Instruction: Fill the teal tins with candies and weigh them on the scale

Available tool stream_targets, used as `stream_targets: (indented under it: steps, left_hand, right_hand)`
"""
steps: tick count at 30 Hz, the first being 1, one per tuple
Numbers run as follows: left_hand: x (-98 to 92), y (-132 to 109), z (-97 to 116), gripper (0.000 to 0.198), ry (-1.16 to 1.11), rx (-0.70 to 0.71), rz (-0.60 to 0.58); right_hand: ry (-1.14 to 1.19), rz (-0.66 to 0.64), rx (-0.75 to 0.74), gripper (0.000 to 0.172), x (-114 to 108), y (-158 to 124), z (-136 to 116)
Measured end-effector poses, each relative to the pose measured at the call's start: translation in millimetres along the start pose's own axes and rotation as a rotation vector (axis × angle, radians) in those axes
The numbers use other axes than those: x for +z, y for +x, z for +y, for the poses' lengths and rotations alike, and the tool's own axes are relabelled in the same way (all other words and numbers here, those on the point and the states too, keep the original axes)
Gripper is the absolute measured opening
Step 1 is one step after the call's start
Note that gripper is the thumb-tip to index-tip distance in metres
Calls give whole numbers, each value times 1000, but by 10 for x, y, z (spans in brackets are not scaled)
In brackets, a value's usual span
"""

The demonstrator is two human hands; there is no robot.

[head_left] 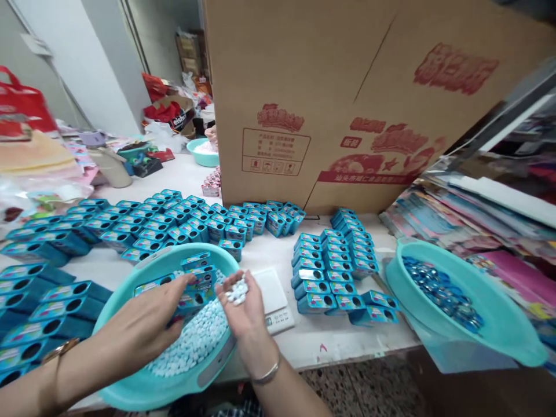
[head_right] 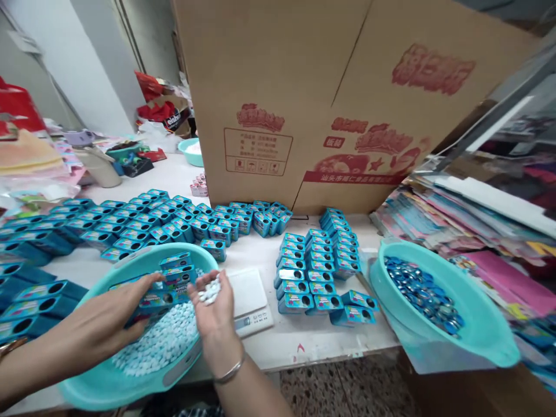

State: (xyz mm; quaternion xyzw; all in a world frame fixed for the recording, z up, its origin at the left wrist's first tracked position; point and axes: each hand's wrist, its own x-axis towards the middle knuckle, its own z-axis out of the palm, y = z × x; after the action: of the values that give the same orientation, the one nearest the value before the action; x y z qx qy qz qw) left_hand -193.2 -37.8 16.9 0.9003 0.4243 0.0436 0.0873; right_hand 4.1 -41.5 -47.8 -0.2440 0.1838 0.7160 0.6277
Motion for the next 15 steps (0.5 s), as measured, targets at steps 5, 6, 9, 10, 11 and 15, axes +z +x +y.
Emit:
stream_targets:
  steps: [5, 6, 9, 10, 11, 15]
  left_hand:
    - [-87, 57, 40, 79, 126, 262, -41]
    - [-97, 91, 51, 82, 138, 319, -64]
    - [-120, 214, 94, 88, 179, 395, -158]
    - [-128, 253, 111, 89, 199, 390, -197]
    - [-135, 287, 129, 89, 221, 376, -229]
    - [-156, 334, 178, 86, 245, 323, -306]
  right_hand:
    - [-69, 15, 35, 15, -144, 171, 578]
    - [-85, 10, 41, 15, -172, 202, 642]
    - [-122, -12, 66, 17, -238, 255, 751]
    - [-127, -21, 81, 18, -252, 261, 769]
    - [-128, -33, 99, 19, -264, 263, 780]
    - [-107, -86, 120, 19, -288, 262, 776]
